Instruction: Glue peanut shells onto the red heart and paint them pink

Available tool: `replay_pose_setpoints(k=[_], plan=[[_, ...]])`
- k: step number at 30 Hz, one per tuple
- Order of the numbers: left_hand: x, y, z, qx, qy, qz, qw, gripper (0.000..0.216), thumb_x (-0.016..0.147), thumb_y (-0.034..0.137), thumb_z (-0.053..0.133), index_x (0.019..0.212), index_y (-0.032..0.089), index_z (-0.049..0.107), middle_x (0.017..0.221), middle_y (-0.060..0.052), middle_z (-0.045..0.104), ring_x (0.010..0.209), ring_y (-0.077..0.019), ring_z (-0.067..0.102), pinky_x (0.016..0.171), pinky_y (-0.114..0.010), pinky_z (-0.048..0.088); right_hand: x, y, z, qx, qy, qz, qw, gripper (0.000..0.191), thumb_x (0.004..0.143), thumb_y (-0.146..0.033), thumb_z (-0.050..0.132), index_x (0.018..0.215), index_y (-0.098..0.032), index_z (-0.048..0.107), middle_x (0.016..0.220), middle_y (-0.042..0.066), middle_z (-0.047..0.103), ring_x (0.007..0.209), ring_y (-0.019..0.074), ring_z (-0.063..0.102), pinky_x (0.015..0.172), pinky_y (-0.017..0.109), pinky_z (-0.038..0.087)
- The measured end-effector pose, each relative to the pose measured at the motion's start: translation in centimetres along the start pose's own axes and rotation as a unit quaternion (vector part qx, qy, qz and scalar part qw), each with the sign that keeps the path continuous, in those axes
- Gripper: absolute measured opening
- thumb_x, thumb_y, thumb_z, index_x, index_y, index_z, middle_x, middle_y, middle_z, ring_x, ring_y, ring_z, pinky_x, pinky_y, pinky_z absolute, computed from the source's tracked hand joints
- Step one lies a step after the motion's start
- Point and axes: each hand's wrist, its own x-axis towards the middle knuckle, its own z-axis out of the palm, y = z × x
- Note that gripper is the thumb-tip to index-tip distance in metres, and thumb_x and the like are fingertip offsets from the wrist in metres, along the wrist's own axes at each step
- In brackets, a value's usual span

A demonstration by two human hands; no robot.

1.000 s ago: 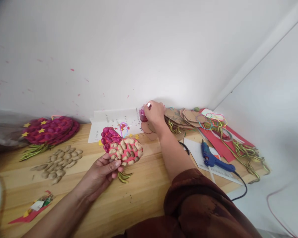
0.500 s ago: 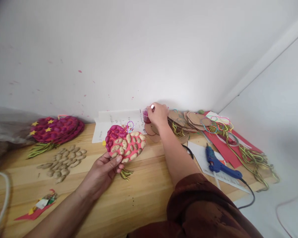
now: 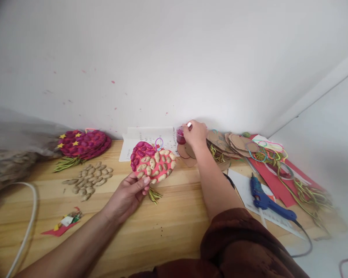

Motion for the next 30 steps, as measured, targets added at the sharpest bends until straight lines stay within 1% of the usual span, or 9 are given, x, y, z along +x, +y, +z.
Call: replay_pose_setpoints(k=[5,9,14,18,22,25,30], plan=[[0.28,-0.25,0.01,0.029,-0.007,0.05,0.998,0.043,0.05,0.024,0.104,0.082,0.013,0.078,0.069,0.001,0.07,0.055,-0.0037,0.05,0.052,-0.015,0.044,0.09,0.1,-0.06,-0.006,0.007,-0.003,1.0,0.029,0.093,-0.042,0.058,0.092,-0.02,0.076,0.088,0.012,0.079,0.088,0.0302,0.067,0.08,0.038,0.046],[0.4,-0.19,0.04,0.039,-0.001,0.069,0.997,0.04,0.05,0.024,0.103,0.079,0.013,0.078,0.068,0.001,0.069,0.056,-0.0042,0.048,0.053,-0.016,0.043,0.07,0.11,-0.08,-0.005,0.006,-0.009,1.0,0.027,0.092,-0.041,0.059,0.089,-0.02,0.076,0.085,0.011,0.079,0.086,0.0297,0.068,0.08,0.038,0.046],[0.47,-0.2,-0.15,0.019,0.015,0.056,0.998,0.038,0.052,0.025,0.103,0.073,0.013,0.074,0.065,0.003,0.064,0.054,-0.004,0.047,0.051,-0.016,0.043,0.01,0.16,0.12,0.0,0.016,-0.012,1.0,0.027,0.092,-0.04,0.058,0.092,-0.02,0.076,0.086,0.011,0.079,0.086,0.0294,0.068,0.081,0.038,0.046],[0.56,-0.27,-0.45,0.007,0.031,0.034,0.999,0.041,0.052,0.028,0.103,0.079,0.013,0.076,0.07,0.002,0.067,0.054,-0.0045,0.052,0.049,-0.016,0.045,0.05,0.32,0.39,0.002,0.016,-0.016,1.0,0.026,0.092,-0.04,0.058,0.088,-0.02,0.076,0.084,0.011,0.078,0.085,0.0296,0.067,0.082,0.039,0.047],[0.58,-0.18,-0.42,-0.005,0.04,0.024,0.999,0.046,0.05,0.031,0.104,0.082,0.013,0.077,0.072,0.001,0.069,0.053,-0.0048,0.055,0.048,-0.015,0.046,0.13,0.54,0.5,0.02,0.023,-0.023,0.999,0.026,0.092,-0.04,0.058,0.089,-0.021,0.075,0.083,0.01,0.077,0.081,0.028,0.065,0.08,0.039,0.047],[0.6,-0.16,-0.41,-0.006,0.04,0.023,0.999,0.047,0.05,0.032,0.105,0.083,0.013,0.077,0.072,0.001,0.07,0.053,-0.0048,0.056,0.048,-0.015,0.046,0.22,0.71,0.47,0.032,0.022,-0.026,0.999,0.025,0.091,-0.04,0.058,0.087,-0.021,0.074,0.081,0.01,0.077,0.079,0.0274,0.065,0.08,0.039,0.048],[0.71,-0.27,-0.6,-0.009,0.03,0.026,0.999,0.044,0.054,0.036,0.103,0.082,0.012,0.077,0.072,-0.001,0.071,0.054,-0.0059,0.057,0.048,-0.015,0.047,0.46,0.86,0.35,0.033,0.026,-0.02,0.999,0.024,0.092,-0.04,0.058,0.087,-0.021,0.073,0.08,0.009,0.077,0.078,0.0273,0.065,0.078,0.038,0.047]])
